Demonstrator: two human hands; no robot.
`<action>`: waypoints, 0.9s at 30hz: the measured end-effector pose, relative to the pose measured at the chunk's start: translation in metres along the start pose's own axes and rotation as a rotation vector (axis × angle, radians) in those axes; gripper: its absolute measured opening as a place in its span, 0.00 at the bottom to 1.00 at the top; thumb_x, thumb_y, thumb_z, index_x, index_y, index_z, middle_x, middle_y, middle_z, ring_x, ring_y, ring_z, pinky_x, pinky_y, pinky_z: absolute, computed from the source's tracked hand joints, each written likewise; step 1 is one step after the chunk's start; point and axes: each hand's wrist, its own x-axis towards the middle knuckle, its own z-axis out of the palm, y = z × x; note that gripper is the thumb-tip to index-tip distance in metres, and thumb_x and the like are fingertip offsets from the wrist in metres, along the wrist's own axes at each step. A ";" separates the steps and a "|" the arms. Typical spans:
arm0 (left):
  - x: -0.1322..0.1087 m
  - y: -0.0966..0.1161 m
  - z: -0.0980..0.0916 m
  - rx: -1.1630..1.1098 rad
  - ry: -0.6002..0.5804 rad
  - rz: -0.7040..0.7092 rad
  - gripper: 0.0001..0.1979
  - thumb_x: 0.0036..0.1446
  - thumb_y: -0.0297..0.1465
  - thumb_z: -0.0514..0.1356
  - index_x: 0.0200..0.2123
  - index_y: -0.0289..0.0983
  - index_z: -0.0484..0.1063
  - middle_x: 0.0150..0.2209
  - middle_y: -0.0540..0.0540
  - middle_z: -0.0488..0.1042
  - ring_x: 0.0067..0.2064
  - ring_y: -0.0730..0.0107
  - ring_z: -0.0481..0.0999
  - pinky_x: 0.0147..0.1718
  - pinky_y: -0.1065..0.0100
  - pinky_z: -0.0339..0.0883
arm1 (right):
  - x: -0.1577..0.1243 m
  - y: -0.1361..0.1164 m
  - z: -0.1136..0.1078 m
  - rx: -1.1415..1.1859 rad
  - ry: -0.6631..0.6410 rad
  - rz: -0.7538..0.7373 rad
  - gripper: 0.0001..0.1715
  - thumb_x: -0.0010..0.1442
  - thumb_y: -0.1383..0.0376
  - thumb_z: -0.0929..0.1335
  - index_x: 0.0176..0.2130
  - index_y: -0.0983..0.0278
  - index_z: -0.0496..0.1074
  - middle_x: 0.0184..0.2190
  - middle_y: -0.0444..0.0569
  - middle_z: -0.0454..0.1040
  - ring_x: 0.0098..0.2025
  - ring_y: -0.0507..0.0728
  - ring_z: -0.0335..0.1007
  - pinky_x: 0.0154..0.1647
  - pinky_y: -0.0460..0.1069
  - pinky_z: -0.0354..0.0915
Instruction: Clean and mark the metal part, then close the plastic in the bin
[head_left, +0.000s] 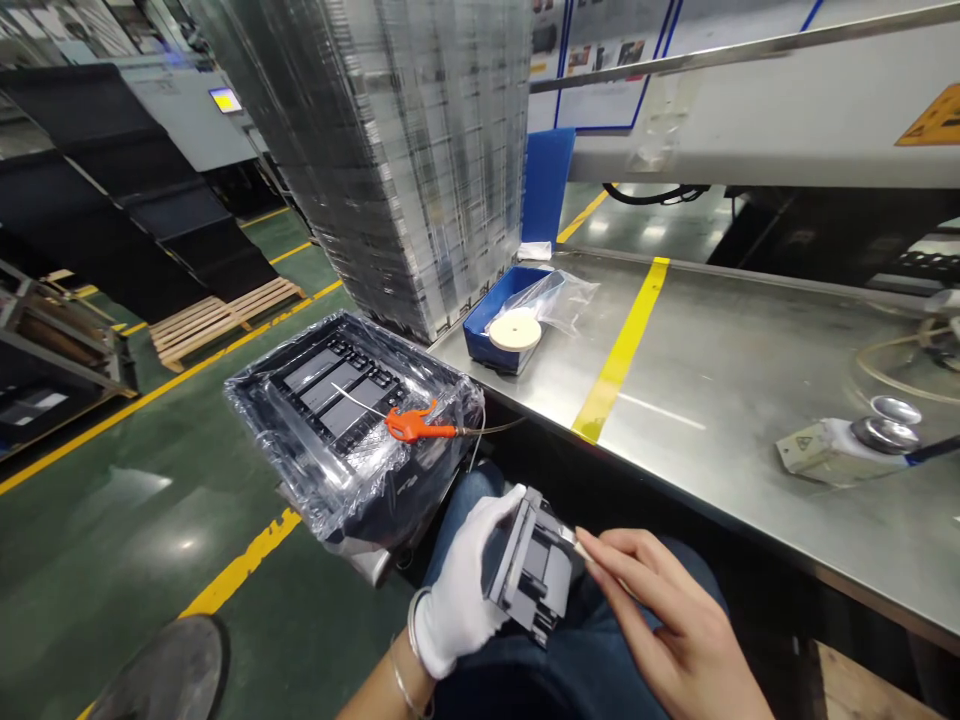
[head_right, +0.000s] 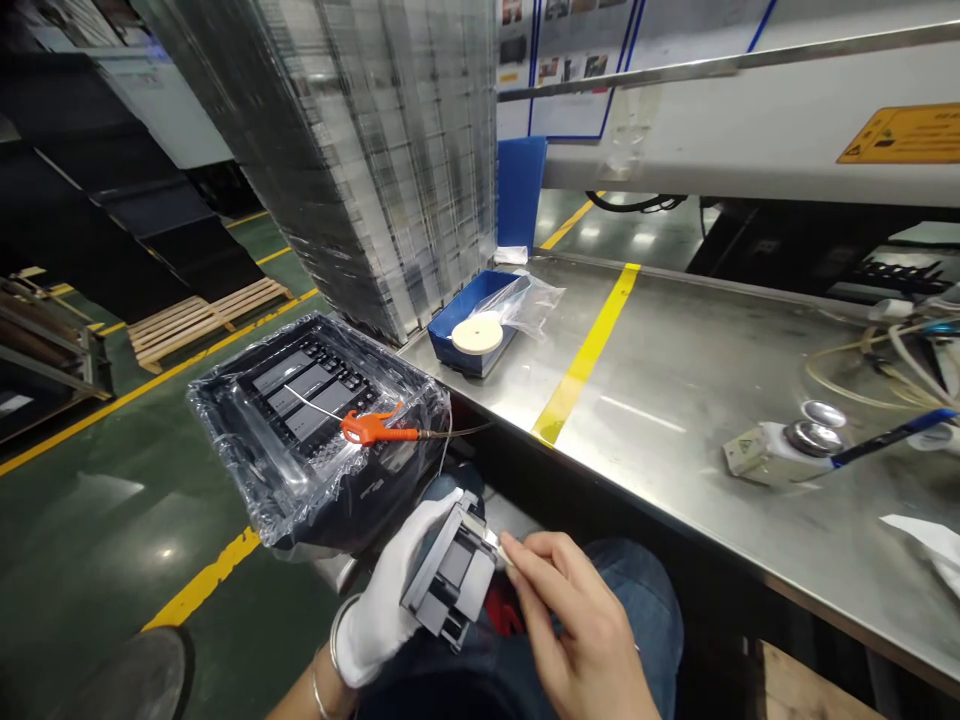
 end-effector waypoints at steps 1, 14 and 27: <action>0.002 0.004 -0.001 0.137 -0.020 0.081 0.33 0.53 0.36 0.64 0.62 0.39 0.62 0.59 0.39 0.64 0.59 0.53 0.64 0.62 0.54 0.53 | 0.000 0.000 0.000 -0.024 0.009 0.009 0.14 0.74 0.72 0.58 0.53 0.68 0.68 0.41 0.52 0.62 0.41 0.47 0.63 0.41 0.38 0.62; 0.009 0.016 -0.008 0.303 -0.207 0.283 0.33 0.55 0.37 0.63 0.62 0.42 0.58 0.56 0.41 0.67 0.56 0.58 0.67 0.57 0.61 0.59 | -0.011 0.014 -0.010 0.141 -0.006 0.214 0.12 0.74 0.65 0.60 0.50 0.66 0.70 0.38 0.49 0.66 0.37 0.47 0.67 0.38 0.34 0.65; 0.002 0.013 -0.007 0.008 -0.303 0.040 0.29 0.55 0.35 0.64 0.60 0.44 0.64 0.52 0.44 0.70 0.53 0.62 0.69 0.57 0.64 0.58 | 0.007 0.000 0.003 0.678 -0.258 0.483 0.42 0.70 0.42 0.62 0.23 0.76 0.67 0.17 0.48 0.53 0.19 0.43 0.46 0.19 0.34 0.44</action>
